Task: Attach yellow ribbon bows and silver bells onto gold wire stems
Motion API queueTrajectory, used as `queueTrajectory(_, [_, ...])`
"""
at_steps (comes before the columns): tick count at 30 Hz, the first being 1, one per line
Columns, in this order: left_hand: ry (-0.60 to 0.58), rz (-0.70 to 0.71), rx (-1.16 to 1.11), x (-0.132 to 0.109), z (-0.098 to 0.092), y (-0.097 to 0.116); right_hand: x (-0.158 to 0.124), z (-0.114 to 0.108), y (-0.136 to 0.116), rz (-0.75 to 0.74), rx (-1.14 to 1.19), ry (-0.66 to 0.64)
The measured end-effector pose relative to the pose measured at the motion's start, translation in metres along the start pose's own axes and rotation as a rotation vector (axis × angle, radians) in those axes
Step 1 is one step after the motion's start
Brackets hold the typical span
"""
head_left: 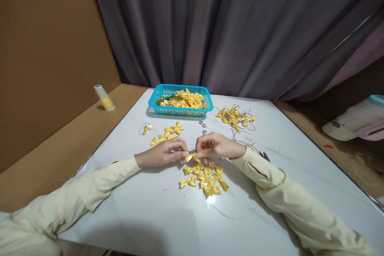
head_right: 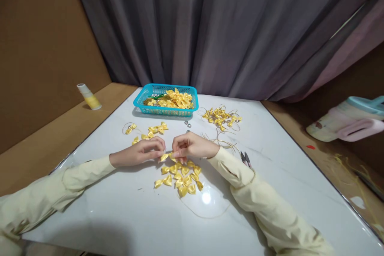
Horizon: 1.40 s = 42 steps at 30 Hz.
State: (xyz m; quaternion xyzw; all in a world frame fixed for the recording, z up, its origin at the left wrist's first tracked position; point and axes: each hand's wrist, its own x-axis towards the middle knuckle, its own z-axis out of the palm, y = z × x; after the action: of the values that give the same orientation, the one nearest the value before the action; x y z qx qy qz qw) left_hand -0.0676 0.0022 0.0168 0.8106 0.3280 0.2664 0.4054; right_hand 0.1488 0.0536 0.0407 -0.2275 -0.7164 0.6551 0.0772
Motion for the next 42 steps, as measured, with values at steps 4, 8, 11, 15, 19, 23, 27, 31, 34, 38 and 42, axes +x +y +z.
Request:
queueTrajectory(4, [0.032, -0.069, 0.014, 0.003, 0.005, -0.001, 0.001, -0.001, -0.001, -0.009, -0.028, 0.044])
queueTrajectory(8, [0.05, -0.075, -0.003, 0.003, 0.005, -0.002, 0.002, 0.002, 0.001, 0.022, -0.1, 0.121])
queueTrajectory(11, [0.069, -0.055, -0.01, 0.003, 0.004, -0.002, 0.003, 0.003, 0.004, 0.043, -0.102, 0.138])
queueTrajectory(15, [0.039, -0.019, -0.023, 0.003, 0.004, -0.001, 0.002, 0.003, 0.004, 0.059, -0.089, 0.113])
queueTrajectory(19, [0.011, -0.015, -0.028, 0.001, 0.005, 0.0, 0.0, 0.005, 0.001, 0.079, -0.083, 0.086])
queueTrajectory(23, [0.015, -0.016, -0.027, 0.002, 0.004, -0.002, 0.002, 0.006, 0.001, 0.084, -0.08, 0.082])
queueTrajectory(27, [0.096, -0.037, 0.036, 0.005, 0.003, -0.005, 0.006, 0.007, 0.006, 0.088, -0.111, 0.108])
queueTrajectory(31, [0.239, -0.092, 0.045, 0.005, -0.001, -0.004, 0.01, 0.008, 0.013, 0.086, -0.069, 0.15])
queueTrajectory(34, [0.409, -0.14, 0.073, 0.006, -0.01, -0.003, 0.012, 0.008, 0.016, 0.05, -0.066, 0.172])
queueTrajectory(38, [0.54, -0.192, 0.368, 0.013, -0.03, -0.011, 0.011, 0.001, 0.014, 0.018, -0.275, 0.27])
queueTrajectory(42, [0.425, -0.2, 0.709, 0.025, -0.045, -0.029, 0.005, -0.011, 0.001, 0.037, -0.362, 0.33])
